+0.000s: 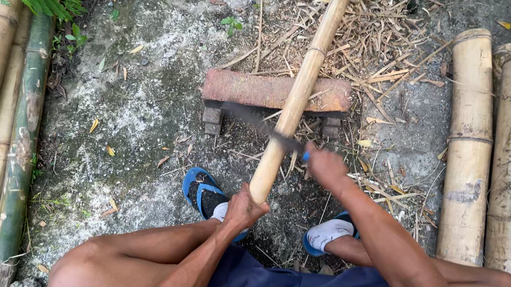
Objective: The person sits on the ground and uses a machete to shave the outer layer off a bamboo pole resting on a brick. The person repeatedly strikes the bamboo to remove thin strips, rotating the pole to work on different sides.
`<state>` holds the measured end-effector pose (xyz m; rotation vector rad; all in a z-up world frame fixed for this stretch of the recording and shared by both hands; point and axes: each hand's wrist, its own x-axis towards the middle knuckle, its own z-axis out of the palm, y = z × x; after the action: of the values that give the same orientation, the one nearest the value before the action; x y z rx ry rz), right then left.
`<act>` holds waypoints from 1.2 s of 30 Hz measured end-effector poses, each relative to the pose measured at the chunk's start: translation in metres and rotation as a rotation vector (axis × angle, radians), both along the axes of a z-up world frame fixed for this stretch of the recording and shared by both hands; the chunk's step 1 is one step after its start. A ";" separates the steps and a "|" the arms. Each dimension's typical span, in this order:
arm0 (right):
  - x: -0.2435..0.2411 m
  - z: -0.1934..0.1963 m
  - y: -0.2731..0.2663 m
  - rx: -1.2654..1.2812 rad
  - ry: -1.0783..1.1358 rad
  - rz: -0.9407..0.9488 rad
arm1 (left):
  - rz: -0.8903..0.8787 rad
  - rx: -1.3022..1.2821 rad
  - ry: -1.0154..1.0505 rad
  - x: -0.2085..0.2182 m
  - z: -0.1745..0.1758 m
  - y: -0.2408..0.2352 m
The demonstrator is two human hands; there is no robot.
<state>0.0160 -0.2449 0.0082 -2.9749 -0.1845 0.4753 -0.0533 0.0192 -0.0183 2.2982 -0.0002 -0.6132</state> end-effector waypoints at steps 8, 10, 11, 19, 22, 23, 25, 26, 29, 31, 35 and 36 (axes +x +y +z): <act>0.008 0.011 0.010 -0.018 0.096 0.013 | 0.137 -0.331 0.093 0.011 -0.038 -0.006; -0.024 0.001 0.034 0.015 0.098 0.154 | 0.128 -0.472 0.091 0.012 -0.051 -0.005; -0.031 -0.003 0.042 -0.001 0.090 0.254 | 0.121 -0.535 0.090 0.013 -0.055 0.000; 0.067 0.019 -0.043 0.102 0.025 -0.242 | 0.139 -0.522 0.248 0.007 -0.049 0.002; 0.033 0.011 -0.017 -0.057 -0.013 -0.043 | 0.168 -0.595 0.382 0.007 -0.051 0.000; 0.011 0.005 0.003 -0.018 0.062 -0.028 | 0.179 -0.586 0.404 0.007 -0.052 0.002; -0.024 -0.003 0.029 0.015 0.143 0.090 | 0.183 -0.634 0.416 0.011 -0.054 0.004; -0.034 -0.006 0.036 0.010 0.148 0.194 | 0.185 -0.655 0.420 0.012 -0.055 0.006; -0.019 -0.002 0.018 0.094 -0.052 0.217 | 0.098 -0.548 0.368 0.010 -0.058 0.009; 0.026 0.014 -0.021 0.089 0.064 -0.248 | 0.138 -0.582 0.422 0.005 -0.059 0.003; 0.057 0.031 -0.036 0.090 0.103 -0.280 | 0.200 -0.779 0.600 0.006 -0.062 0.007; 0.046 0.030 -0.032 0.049 0.092 -0.198 | 0.209 -0.781 0.639 0.007 -0.067 0.007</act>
<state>0.0623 -0.2767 0.0387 -2.8764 0.1044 0.5712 -0.0466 0.0261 -0.0850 1.2742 0.2556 -0.9978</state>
